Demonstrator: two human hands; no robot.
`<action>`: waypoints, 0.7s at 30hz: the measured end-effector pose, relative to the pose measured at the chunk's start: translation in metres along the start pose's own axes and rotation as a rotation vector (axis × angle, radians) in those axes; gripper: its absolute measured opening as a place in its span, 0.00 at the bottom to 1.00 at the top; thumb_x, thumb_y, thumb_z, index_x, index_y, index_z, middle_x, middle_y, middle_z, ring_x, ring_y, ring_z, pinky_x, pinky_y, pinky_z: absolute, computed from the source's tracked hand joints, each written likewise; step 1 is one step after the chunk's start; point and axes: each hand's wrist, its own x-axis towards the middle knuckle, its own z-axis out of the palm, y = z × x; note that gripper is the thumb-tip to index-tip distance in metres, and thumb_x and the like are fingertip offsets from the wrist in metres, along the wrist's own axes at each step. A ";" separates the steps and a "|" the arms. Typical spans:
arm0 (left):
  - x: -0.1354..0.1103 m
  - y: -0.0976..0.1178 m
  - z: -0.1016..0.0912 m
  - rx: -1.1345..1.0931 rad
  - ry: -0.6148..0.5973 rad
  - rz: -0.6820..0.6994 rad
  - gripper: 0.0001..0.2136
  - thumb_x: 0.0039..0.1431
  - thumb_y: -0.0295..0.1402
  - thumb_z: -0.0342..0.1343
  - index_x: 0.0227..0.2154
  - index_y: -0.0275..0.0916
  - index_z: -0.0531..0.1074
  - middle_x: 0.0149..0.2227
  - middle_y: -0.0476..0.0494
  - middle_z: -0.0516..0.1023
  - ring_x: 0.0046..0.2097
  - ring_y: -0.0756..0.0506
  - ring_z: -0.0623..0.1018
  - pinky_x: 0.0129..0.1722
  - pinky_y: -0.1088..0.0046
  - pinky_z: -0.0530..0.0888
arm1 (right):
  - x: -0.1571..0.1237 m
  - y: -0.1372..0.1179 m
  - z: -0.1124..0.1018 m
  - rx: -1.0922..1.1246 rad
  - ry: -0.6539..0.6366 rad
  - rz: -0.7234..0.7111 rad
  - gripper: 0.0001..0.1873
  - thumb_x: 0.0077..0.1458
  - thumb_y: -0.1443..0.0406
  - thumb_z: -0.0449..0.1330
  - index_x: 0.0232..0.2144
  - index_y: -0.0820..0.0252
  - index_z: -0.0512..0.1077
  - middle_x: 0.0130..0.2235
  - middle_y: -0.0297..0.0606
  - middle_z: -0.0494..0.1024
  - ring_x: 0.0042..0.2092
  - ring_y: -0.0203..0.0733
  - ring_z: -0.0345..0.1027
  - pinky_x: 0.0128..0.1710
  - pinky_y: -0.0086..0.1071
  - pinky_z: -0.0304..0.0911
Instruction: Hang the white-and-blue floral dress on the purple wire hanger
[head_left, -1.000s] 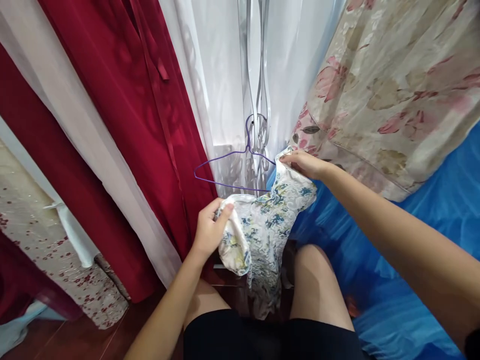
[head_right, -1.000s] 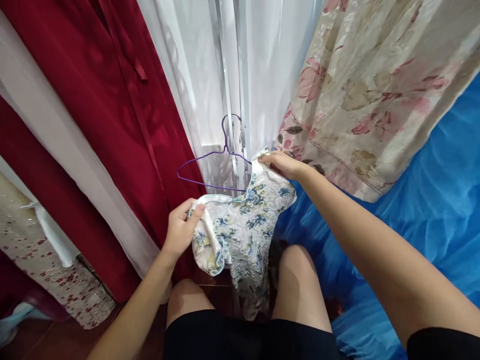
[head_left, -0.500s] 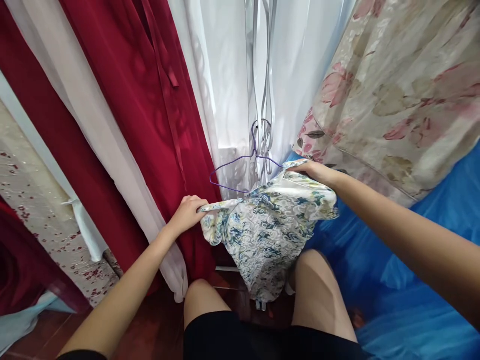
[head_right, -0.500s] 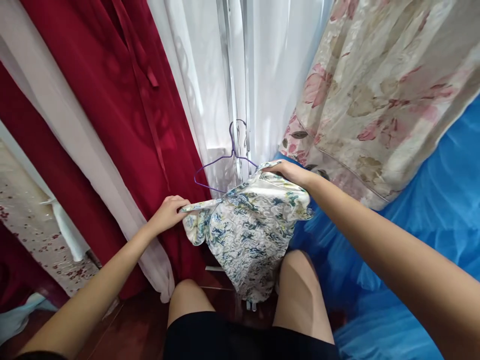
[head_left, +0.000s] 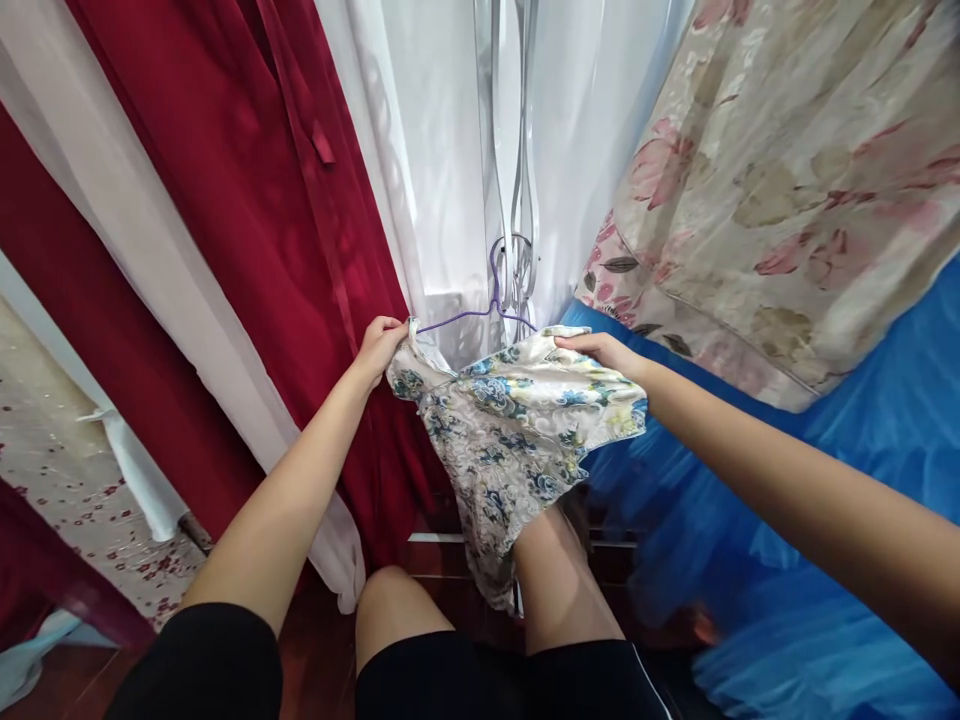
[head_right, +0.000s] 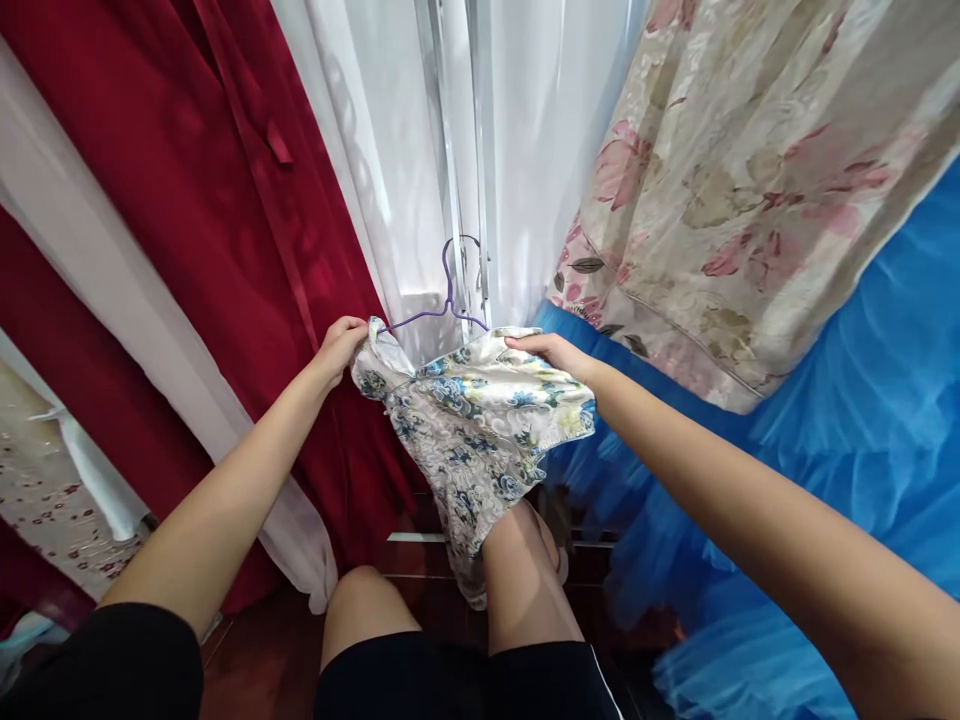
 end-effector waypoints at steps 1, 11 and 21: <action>-0.004 0.003 -0.002 -0.001 0.006 0.028 0.11 0.49 0.39 0.60 0.28 0.38 0.67 0.25 0.51 0.67 0.28 0.49 0.66 0.29 0.75 0.64 | -0.003 0.003 -0.003 0.021 -0.012 0.046 0.16 0.53 0.56 0.64 0.41 0.60 0.79 0.34 0.44 0.85 0.37 0.53 0.80 0.42 0.44 0.75; -0.071 0.045 -0.029 0.326 -0.027 0.532 0.16 0.63 0.46 0.52 0.41 0.38 0.75 0.36 0.46 0.77 0.38 0.45 0.74 0.39 0.72 0.67 | -0.050 0.020 -0.035 0.107 0.222 -0.166 0.15 0.46 0.57 0.71 0.22 0.57 0.70 0.22 0.31 0.74 0.23 0.38 0.67 0.27 0.33 0.67; -0.063 0.033 0.002 0.116 0.180 0.315 0.26 0.66 0.53 0.46 0.17 0.41 0.58 0.17 0.51 0.58 0.23 0.50 0.60 0.25 0.71 0.55 | -0.103 -0.033 0.073 -0.342 -0.275 -0.394 0.25 0.62 0.48 0.57 0.51 0.57 0.76 0.48 0.41 0.81 0.52 0.50 0.75 0.55 0.41 0.70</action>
